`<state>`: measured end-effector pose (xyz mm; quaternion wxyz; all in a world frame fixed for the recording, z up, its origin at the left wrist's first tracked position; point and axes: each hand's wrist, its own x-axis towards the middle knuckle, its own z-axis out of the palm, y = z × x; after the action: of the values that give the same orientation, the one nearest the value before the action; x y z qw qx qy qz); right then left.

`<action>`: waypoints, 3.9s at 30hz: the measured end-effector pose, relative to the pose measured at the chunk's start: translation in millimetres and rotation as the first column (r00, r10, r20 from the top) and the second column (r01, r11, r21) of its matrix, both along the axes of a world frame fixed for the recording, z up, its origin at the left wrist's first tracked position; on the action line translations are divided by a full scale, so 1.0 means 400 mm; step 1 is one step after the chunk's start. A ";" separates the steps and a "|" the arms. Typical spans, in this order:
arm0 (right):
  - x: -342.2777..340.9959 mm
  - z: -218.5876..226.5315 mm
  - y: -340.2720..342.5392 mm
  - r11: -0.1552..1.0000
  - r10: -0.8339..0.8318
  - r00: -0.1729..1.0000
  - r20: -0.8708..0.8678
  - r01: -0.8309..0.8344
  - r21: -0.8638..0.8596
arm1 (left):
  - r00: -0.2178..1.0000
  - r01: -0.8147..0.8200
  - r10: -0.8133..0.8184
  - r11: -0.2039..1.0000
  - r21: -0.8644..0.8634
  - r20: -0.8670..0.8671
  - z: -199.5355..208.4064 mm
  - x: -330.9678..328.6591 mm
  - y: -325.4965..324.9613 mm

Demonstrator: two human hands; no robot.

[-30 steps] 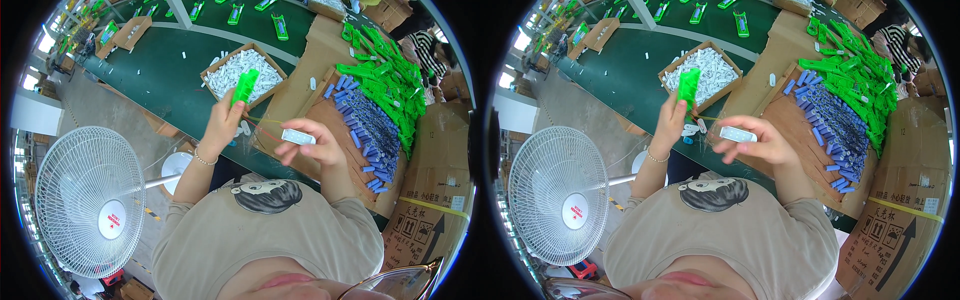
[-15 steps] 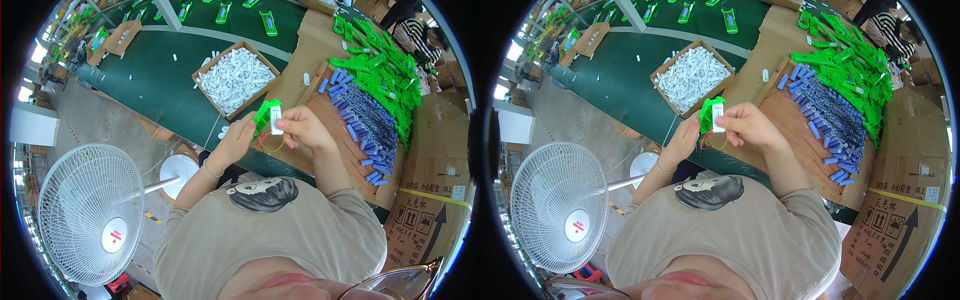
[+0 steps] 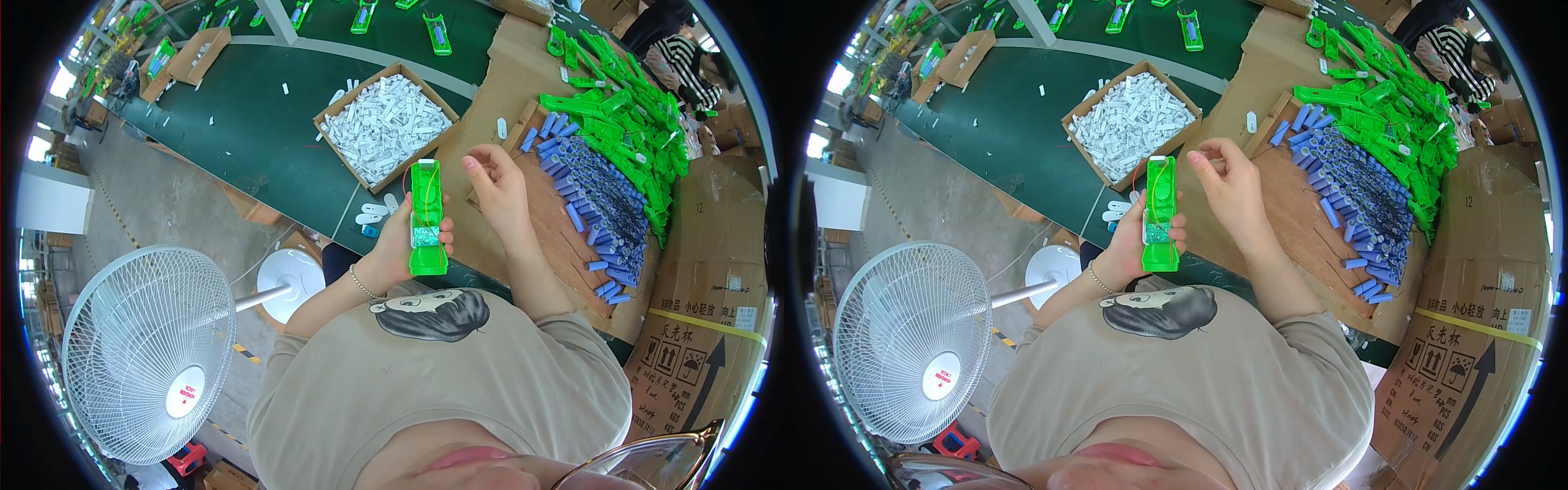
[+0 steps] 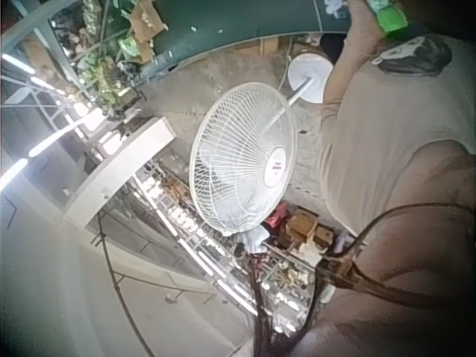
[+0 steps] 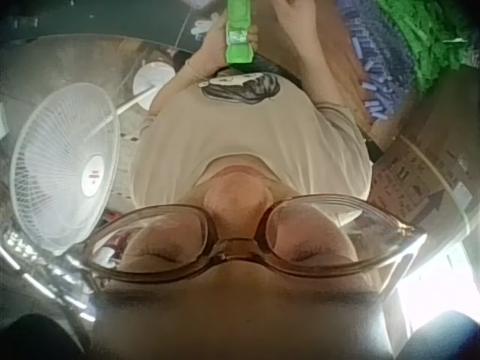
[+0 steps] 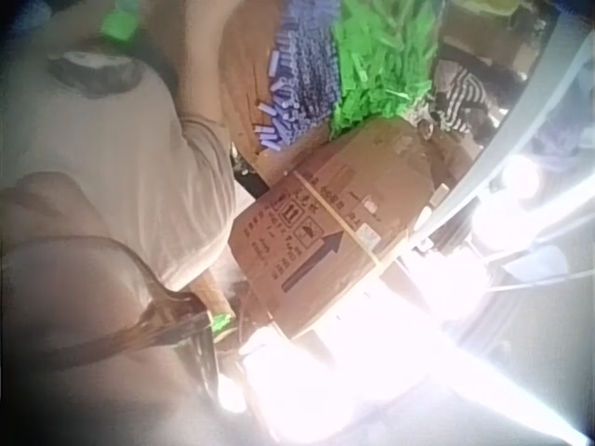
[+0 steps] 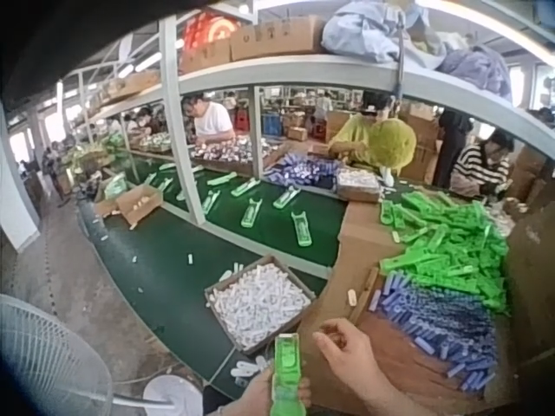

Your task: The person assembles green plastic handheld electronic devices by hand, inserting lithium batteries, internal wiring, and white plastic parts into green plastic casings.

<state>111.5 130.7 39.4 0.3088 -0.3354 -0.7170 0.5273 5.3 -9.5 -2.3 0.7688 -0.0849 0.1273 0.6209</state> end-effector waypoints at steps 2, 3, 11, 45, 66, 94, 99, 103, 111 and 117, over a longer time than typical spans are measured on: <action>0.003 -0.002 -0.003 0.998 0.046 0.999 0.007 -0.046 -0.051 | 1.000 -0.015 0.014 1.000 -0.014 -0.023 0.012 0.001 0.000; 0.005 -0.002 -0.005 0.990 0.093 0.996 0.009 -0.092 -0.103 | 0.995 -0.009 0.006 1.000 -0.020 -0.102 0.018 0.002 -0.002; -0.022 -0.026 -0.021 0.982 0.060 0.983 -0.172 -0.089 -0.164 | 0.847 -0.021 -0.003 0.999 -0.038 -0.531 0.020 0.013 -0.011; 0.007 -0.001 -0.037 0.432 0.401 0.694 -0.598 -0.719 -0.545 | 0.586 -0.037 0.577 0.720 0.693 -0.569 0.012 -0.066 -0.014; -0.009 0.013 -0.050 0.938 0.198 0.962 -0.189 -0.242 -0.249 | -0.287 0.059 0.324 0.945 0.321 -0.902 0.089 -0.030 -0.026; 0.055 0.059 -0.065 0.905 0.281 0.945 0.170 -0.320 0.280 | 0.359 -0.080 0.200 0.980 0.183 -0.912 0.053 -0.025 -0.009; 0.137 -0.028 0.258 0.767 -0.345 0.720 0.602 -0.153 0.623 | 0.434 -0.082 0.132 0.991 0.107 -0.891 0.061 -0.025 -0.015; 0.102 -0.085 0.367 0.821 -0.421 0.419 0.805 -0.201 0.534 | 0.510 -0.076 0.135 0.991 0.112 -0.849 0.044 -0.026 -0.015; 0.031 -0.143 0.435 0.693 -0.424 0.394 0.815 -0.438 0.572 | 0.499 -0.094 0.205 0.979 0.182 -0.842 0.043 -0.028 -0.032; 0.101 -0.147 0.531 0.494 -0.269 0.359 0.894 -0.745 0.448 | 0.469 -0.142 0.233 0.972 0.188 -0.852 0.045 -0.046 -0.049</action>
<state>152.0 343.1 -19.6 -0.1118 -0.2390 -0.9586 -0.1071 -13.0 -28.9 15.6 0.5298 0.2606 0.4585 0.6642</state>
